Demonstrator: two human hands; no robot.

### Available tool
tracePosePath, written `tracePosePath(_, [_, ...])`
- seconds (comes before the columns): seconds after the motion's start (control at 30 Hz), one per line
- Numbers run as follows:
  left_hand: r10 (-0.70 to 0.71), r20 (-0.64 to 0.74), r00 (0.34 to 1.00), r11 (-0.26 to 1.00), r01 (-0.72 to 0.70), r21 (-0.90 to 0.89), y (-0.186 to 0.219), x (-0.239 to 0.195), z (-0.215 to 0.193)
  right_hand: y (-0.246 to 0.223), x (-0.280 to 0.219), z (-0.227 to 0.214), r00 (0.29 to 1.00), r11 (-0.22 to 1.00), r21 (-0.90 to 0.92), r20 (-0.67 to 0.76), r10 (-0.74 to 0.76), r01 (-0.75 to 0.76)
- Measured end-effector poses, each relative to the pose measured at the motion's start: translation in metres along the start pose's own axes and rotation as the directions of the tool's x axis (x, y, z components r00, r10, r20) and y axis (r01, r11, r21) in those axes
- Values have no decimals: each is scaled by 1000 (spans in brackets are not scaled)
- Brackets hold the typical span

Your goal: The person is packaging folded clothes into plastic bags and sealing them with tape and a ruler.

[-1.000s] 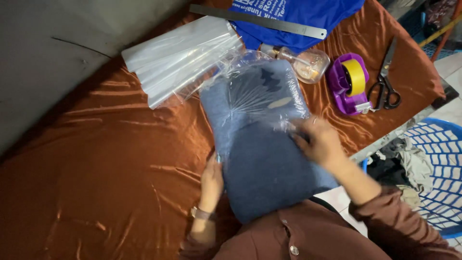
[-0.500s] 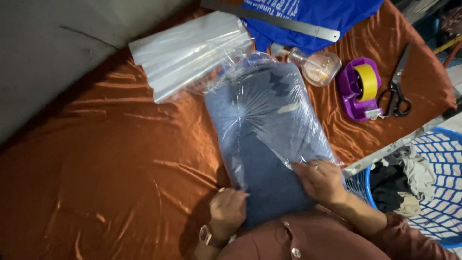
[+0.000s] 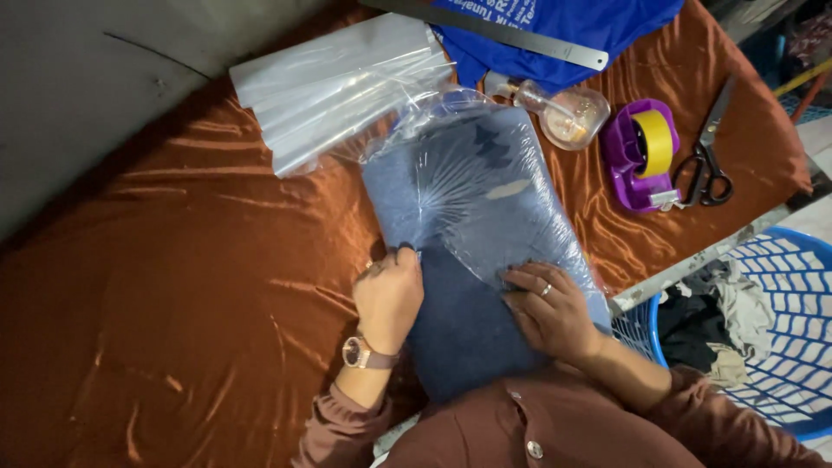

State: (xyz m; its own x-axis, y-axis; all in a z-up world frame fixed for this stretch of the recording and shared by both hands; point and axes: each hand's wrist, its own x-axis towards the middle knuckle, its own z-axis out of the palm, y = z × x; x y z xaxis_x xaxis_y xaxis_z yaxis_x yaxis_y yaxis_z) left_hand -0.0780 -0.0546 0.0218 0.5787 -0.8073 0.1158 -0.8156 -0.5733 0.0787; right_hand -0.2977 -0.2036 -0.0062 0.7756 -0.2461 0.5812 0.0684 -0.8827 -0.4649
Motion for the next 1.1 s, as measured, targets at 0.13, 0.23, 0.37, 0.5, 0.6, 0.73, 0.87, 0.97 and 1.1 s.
tracePosePath(0.13, [122, -38, 992, 987, -125, -104, 4, 6, -6, 2, -9, 10, 997, 997, 24, 33, 73, -74])
tracePosePath(0.23, [157, -64, 985, 962, -168, -214, 12, 0, 13, -4, -5, 12, 991, 994, -61, 93, 91, -86])
tracePosePath(0.37, [227, -206, 952, 800, -302, -518, 22, -5, 34, -9, 11, 0, 978, 999, -18, 207, 35, -32])
tracePosePath(0.5, [463, -24, 886, 820, -438, -369, 34, -3, 21, 25, -10, -46, 952, 955, 227, 281, 122, -190])
tracePosePath(0.6, [443, 37, 896, 836, -397, -379, 32, -9, 22, 141, -43, -97, 712, 713, -68, -177, 680, -698])
tracePosePath(0.73, [427, 21, 904, 816, -375, -440, 43, -12, 18, 219, -26, -116, 98, 89, 81, 118, 988, -993])
tracePosePath(0.87, [351, 126, 928, 880, -281, -383, 48, -18, 20, 264, -47, -98, -32, -238, 423, 438, 898, -875])
tracePosePath(0.97, [335, 120, 935, 887, -270, -374, 46, -21, 24, 229, -82, -91, 170, -180, 733, 376, 911, -656])
tracePosePath(1.1, [307, 74, 949, 893, -260, -369, 48, -23, 32, 196, -129, -55, 379, 20, 953, 100, 920, -301])
